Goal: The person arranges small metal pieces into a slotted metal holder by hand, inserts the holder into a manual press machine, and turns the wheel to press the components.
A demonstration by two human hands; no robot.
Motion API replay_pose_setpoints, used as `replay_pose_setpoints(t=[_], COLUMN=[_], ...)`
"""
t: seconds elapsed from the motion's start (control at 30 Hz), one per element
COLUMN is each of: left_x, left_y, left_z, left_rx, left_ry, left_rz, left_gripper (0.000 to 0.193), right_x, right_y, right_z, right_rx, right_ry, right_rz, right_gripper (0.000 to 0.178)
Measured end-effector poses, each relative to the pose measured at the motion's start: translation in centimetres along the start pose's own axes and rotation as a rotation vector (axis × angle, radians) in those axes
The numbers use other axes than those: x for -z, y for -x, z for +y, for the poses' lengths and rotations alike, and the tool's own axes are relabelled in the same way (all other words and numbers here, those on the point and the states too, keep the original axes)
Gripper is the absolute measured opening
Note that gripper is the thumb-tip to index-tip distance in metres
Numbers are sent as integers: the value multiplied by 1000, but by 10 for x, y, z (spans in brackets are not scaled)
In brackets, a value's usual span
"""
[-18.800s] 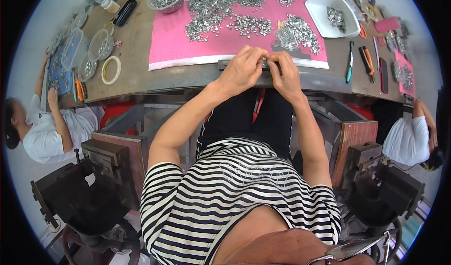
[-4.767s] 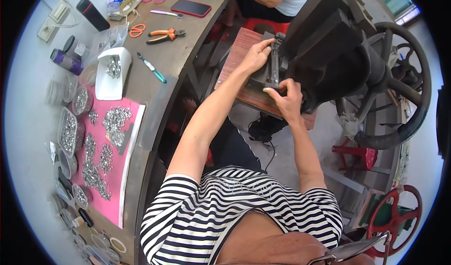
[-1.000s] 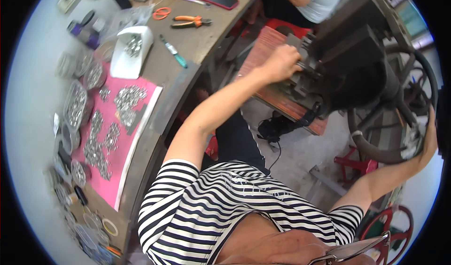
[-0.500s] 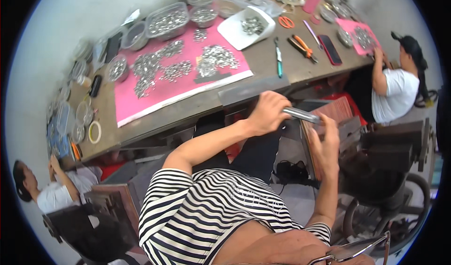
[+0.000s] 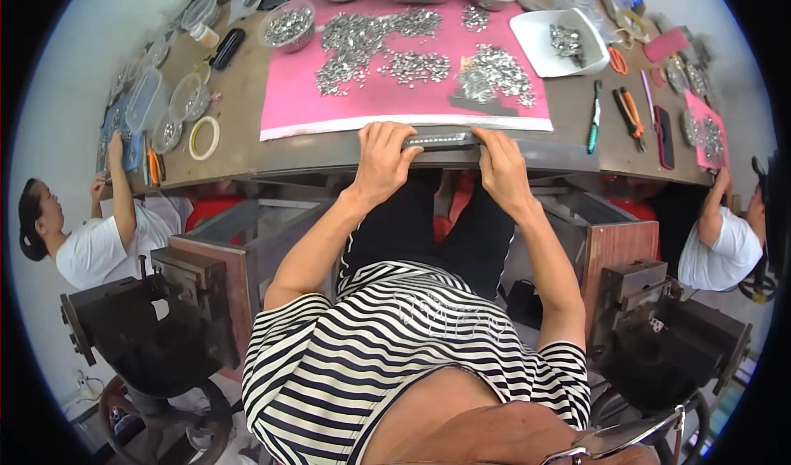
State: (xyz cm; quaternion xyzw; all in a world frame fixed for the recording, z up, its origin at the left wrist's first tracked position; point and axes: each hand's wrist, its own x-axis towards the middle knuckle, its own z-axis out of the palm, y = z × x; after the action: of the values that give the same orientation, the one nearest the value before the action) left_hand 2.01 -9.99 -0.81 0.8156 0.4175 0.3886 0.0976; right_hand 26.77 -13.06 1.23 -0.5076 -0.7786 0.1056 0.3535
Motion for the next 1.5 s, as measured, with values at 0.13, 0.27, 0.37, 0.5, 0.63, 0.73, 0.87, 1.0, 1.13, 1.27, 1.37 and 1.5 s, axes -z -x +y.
replay_pose_setpoints(t=[0.13, 0.27, 0.37, 0.5, 0.63, 0.73, 0.87, 1.0, 1.13, 1.27, 1.37, 1.5], left_x=[-2, -4, -8, -11, -11, 10, 31, 61, 57, 26, 8, -3], left_y=[-5, -15, -18, -19, -12, 9, 41, 49, 42, 17, -3, -4], left_z=[-19, -23, -17, -11, -11, -13, -16, -40, -37, -16, -16, -26], left_rx=[29, 29, -16, -33, -82, -31, 413, 925, 943, 118, 49, 50], left_ry=[48, 18, 8, -19, 27, 330, 682, 1055, 1082, 172, -50, -55], left_rz=[-22, 29, 53, 58, 122, 281, 426, 217, -25, 176, 141, 87], left_gripper=[26, 25, 27, 27, 32, 32, 31, 30, 25, 36, 47, 51], right_x=[-18, -28, -29, -39, -39, -41, -39, -39, -39, -27, -26, -28], right_y=[-14, -16, -16, -14, -14, -13, -13, -15, -14, -22, -37, -48], right_z=[7, 9, 8, 12, 14, 13, 12, 10, 10, 12, 13, 16], right_rx=[64, 18, 2, 15, -24, 6, 20, 31, 22, 90, 197, 371], right_ry=[101, 77, 84, 108, 75, 98, 129, 127, 119, 168, 269, 337], right_rz=[72, 138, 117, 181, 178, 196, 226, 226, 222, 191, 141, 65], right_gripper=[35, 48, 51, 53, 51, 48, 42, 41, 39, 28, 20, 16])
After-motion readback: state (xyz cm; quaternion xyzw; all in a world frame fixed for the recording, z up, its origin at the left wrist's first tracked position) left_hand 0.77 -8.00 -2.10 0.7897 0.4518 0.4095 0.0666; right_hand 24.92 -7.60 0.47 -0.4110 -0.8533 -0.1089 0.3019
